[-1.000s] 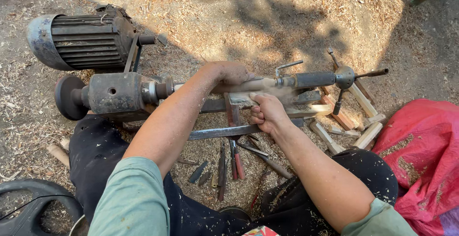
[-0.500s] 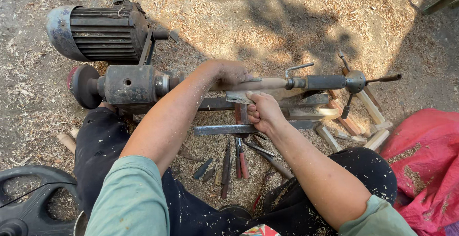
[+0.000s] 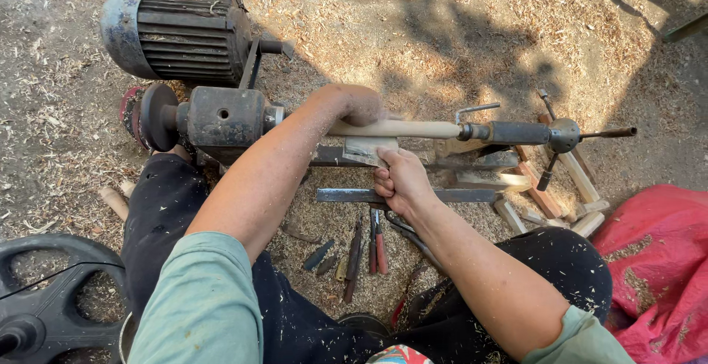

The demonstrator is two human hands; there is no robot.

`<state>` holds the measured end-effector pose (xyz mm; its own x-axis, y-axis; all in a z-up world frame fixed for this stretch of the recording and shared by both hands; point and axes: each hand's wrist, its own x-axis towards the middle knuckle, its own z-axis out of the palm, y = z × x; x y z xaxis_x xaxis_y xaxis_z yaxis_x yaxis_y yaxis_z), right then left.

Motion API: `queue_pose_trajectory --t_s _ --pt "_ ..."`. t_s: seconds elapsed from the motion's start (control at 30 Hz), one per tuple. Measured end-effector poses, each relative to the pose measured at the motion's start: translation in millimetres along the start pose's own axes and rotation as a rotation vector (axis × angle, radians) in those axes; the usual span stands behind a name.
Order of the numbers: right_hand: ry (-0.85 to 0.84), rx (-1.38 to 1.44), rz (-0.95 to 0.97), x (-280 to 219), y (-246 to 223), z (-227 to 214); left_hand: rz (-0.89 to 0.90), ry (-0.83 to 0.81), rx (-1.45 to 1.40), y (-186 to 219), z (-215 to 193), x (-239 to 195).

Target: The person shapes a cylindrical wooden piece mounted on a lathe using a chisel, then smooths the surface with sandpaper. The person removes the finished piece from the lathe and places it aside.

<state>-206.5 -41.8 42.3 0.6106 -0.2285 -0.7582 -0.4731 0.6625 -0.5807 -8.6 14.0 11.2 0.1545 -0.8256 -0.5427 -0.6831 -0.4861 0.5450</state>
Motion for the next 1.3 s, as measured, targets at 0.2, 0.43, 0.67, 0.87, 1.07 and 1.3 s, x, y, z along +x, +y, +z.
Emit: queue_pose_trajectory --t_s 0.2,0.43,0.67,0.87,1.07,1.3 --pt "-0.027 0.018 0.036 5.5 2.8 23.6 -0.136 0.017 0.033 -9.7 -15.1 -29.7" --pt "-0.085 0.032 0.080 9.6 23.7 47.5 -0.238 0.001 -0.004 -18.4 -19.8 -52.1" --pt "-0.122 0.044 0.078 11.5 24.4 55.1 -0.284 0.023 -0.054 -24.1 -23.3 -68.4" --pt "-0.098 0.004 0.085 14.7 23.0 55.5 -0.325 0.047 -0.106 -14.3 -29.5 -85.8" --pt "-0.080 -0.031 0.072 10.7 26.4 51.1 -0.388 0.029 -0.254 -5.5 -30.3 -94.9" --pt "-0.049 -0.085 0.025 10.1 17.2 36.3 -0.260 0.037 -0.023 5.4 -29.6 -76.1"
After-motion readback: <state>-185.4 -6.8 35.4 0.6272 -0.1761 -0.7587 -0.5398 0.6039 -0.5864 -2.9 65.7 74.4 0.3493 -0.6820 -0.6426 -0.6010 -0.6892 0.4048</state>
